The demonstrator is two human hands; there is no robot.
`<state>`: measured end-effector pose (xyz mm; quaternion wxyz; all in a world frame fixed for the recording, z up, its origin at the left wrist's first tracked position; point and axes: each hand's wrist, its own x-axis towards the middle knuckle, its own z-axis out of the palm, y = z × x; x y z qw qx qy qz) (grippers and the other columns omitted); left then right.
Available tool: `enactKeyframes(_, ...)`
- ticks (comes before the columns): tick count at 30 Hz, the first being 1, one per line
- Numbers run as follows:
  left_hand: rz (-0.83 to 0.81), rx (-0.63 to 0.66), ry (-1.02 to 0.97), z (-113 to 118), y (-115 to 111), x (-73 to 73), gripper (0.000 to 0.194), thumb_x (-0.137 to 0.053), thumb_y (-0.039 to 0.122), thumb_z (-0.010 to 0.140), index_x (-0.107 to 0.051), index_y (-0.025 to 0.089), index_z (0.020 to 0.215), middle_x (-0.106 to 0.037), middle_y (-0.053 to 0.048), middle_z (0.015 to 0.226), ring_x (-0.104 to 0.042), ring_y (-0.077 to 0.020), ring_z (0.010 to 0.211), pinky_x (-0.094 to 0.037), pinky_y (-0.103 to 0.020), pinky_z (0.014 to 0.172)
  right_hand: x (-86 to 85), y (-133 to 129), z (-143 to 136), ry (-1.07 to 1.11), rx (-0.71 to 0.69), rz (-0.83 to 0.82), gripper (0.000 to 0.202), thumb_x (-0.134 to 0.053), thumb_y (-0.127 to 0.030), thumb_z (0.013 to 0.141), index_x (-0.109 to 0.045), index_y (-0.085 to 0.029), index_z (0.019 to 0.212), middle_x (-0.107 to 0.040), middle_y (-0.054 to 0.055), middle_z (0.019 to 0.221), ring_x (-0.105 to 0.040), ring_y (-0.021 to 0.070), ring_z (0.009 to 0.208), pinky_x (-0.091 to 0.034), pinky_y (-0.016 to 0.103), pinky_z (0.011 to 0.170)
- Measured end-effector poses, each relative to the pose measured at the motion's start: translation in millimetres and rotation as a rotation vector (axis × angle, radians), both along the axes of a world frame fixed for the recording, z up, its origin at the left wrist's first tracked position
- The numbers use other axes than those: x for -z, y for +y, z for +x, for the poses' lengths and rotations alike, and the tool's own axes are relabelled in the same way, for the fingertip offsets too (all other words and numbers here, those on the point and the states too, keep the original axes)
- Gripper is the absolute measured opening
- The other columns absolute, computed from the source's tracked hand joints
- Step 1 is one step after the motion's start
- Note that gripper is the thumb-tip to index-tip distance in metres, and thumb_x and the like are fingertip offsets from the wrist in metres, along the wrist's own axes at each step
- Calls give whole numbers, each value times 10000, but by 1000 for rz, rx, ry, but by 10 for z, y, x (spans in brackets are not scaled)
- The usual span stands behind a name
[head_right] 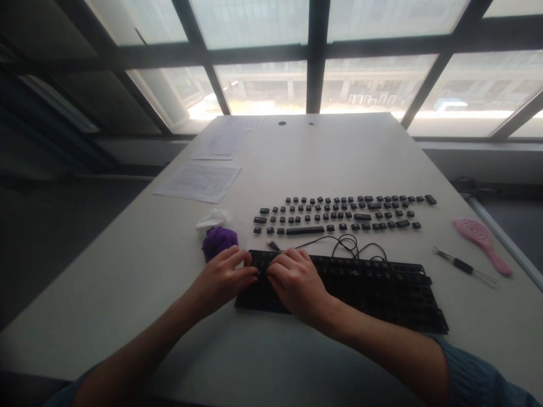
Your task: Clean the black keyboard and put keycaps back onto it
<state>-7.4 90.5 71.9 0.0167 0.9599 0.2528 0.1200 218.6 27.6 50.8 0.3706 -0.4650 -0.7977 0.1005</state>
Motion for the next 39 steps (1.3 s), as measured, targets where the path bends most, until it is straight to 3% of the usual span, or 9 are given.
enactKeyframes(12, 6, -6, 65, 8, -6, -12, 22, -700, 196, 911, -706, 187, 931, -601, -60, 1015, -519, -227, 900, -467, -387, 807, -14, -21, 47, 11, 8, -2, 93, -670, -142, 931, -660, -205, 863, -731, 28, 941, -591, 201, 919, -417, 378, 856)
enactKeyframes(21, 16, -10, 43, 2, -25, -24, 102, -678, 211, 930, -737, 195, 1012, -612, -64, 1000, -529, -221, 902, -469, -374, 802, -30, -30, 49, 10, 8, 7, 94, -661, -146, 939, -668, -207, 868, -733, 37, 940, -594, 203, 925, -421, 373, 857)
enactKeyframes(32, -13, -2, 28, 9, -22, -54, 82, -672, 225, 938, -735, 173, 945, -600, -70, 967, -528, -224, 894, -496, -382, 805, -16, -46, 21, 5, -7, -3, 88, -662, -147, 936, -673, -210, 875, -733, 37, 945, -590, 203, 925, -432, 372, 854)
enactKeyframes(39, -15, -17, 17, -44, -10, -168, 106, -636, 162, 943, -728, 168, 995, -593, -72, 981, -530, -219, 901, -508, -360, 808, -30, -58, 33, 15, -7, -8, 92, -659, -144, 938, -668, -204, 868, -730, 37, 941, -584, 200, 917, -429, 367, 849)
